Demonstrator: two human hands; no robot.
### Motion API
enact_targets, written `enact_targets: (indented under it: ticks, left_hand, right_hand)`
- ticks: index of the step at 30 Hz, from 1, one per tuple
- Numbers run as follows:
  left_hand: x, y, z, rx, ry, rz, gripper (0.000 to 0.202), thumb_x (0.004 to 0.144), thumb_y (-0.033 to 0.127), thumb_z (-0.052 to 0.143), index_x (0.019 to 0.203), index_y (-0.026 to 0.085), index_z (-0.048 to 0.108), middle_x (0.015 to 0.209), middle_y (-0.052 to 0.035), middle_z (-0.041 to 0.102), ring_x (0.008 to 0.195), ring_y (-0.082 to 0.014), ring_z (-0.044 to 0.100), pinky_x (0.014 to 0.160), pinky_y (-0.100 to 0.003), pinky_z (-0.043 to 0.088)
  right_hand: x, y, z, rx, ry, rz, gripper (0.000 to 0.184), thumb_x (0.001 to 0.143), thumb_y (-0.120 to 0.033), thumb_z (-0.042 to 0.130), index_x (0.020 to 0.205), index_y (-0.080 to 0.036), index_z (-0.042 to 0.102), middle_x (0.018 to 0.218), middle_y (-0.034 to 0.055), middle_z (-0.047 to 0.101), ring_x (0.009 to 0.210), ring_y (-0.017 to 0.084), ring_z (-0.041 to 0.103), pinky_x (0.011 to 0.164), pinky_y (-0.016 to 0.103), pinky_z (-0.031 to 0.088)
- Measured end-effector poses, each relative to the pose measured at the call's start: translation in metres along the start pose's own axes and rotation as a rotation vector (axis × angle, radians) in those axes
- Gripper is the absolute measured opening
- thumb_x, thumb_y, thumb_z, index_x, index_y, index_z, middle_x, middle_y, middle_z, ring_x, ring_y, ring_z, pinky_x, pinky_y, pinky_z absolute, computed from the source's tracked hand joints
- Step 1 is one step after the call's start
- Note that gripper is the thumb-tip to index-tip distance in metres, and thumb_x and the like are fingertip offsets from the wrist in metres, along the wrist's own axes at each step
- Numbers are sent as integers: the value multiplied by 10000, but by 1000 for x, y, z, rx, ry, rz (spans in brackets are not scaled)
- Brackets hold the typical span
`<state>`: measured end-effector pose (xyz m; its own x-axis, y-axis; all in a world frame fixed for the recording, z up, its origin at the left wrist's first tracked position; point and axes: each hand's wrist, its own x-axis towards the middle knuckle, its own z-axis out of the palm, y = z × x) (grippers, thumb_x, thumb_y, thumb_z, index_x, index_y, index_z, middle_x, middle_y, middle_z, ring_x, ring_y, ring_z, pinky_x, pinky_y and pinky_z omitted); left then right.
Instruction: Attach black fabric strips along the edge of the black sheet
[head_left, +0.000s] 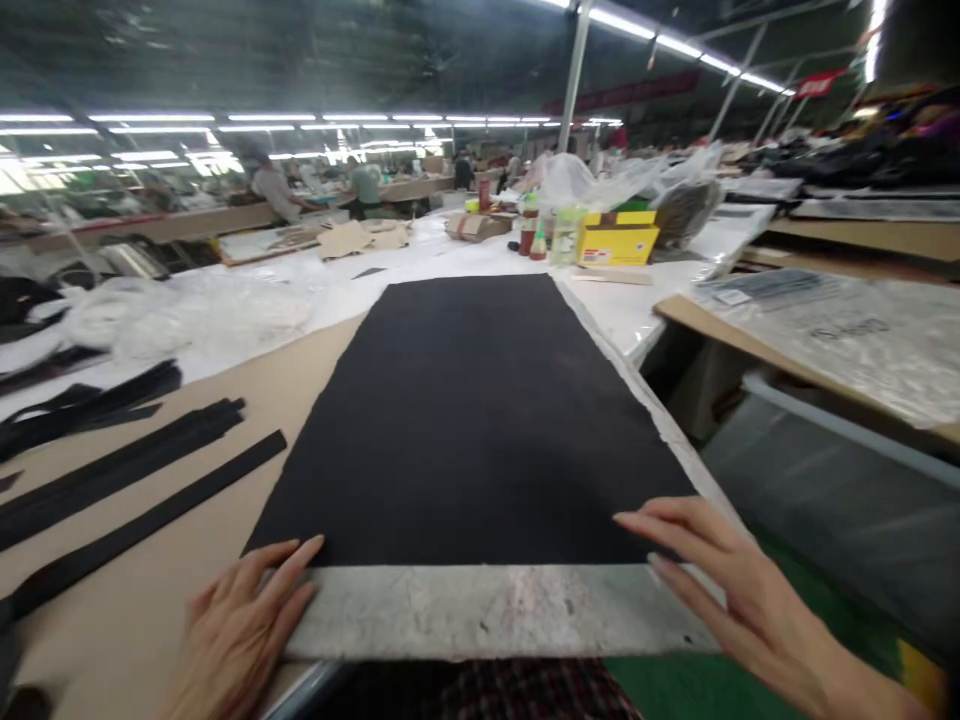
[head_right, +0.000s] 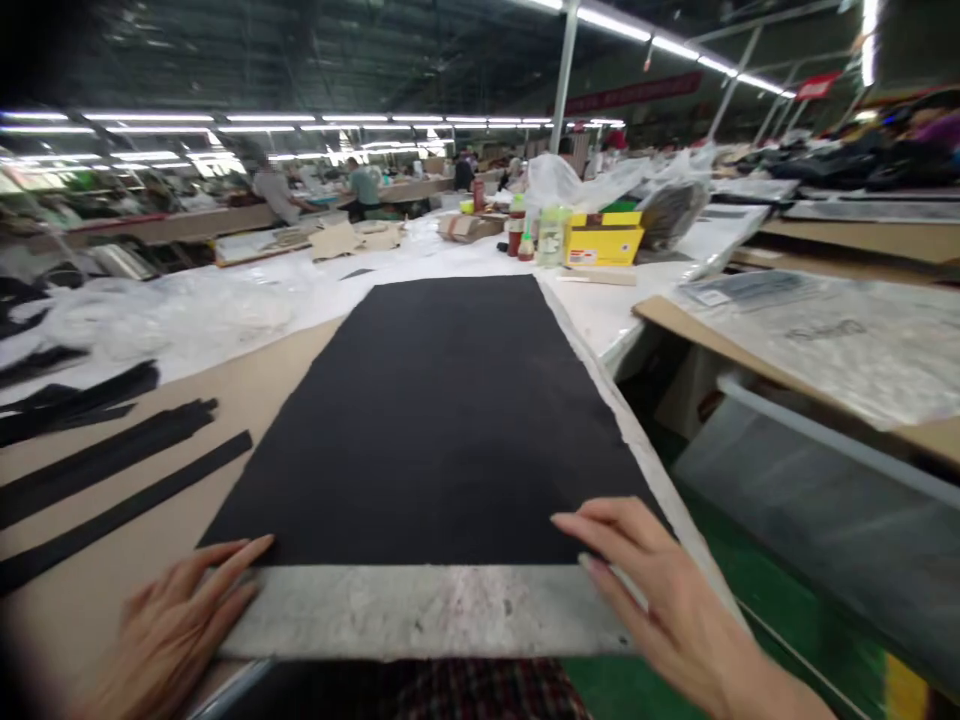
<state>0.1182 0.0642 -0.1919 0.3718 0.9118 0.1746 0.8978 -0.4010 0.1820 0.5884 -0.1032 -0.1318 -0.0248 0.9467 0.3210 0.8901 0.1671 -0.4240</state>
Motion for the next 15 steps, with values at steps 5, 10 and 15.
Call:
enact_targets:
  ticks: [5, 10, 15]
  left_hand:
    - [2, 6, 0, -9, 5, 24, 410, 938, 495, 336, 1288, 420, 536, 1231, -37, 604, 1141, -245, 553, 986, -518, 351]
    - [-1, 7, -3, -41, -22, 37, 380, 963, 429, 351, 1324, 447, 471, 1283, -13, 577, 1216, -216, 510, 1033, -516, 331]
    - [-6, 1, -9, -152, -54, -38, 387, 978, 347, 347, 1344, 455, 414, 1332, 39, 549, 1248, -173, 482, 1083, -503, 297]
  right_hand:
    - [41, -75, 49, -140, -247, -331, 508, 943, -159, 425, 1426, -314, 399, 1269, 57, 566, 1112, 252, 541, 928, 433, 524]
    - [57, -85, 81, -311, -189, -497, 459, 879, -241, 585, 1333, -234, 519, 1152, 47, 651, 940, 254, 615, 769, 390, 569]
    - [48, -44, 99, -409, 53, -656, 407, 978, -412, 445, 1346, -261, 533, 1074, 8, 690, 885, 183, 647, 705, 278, 546]
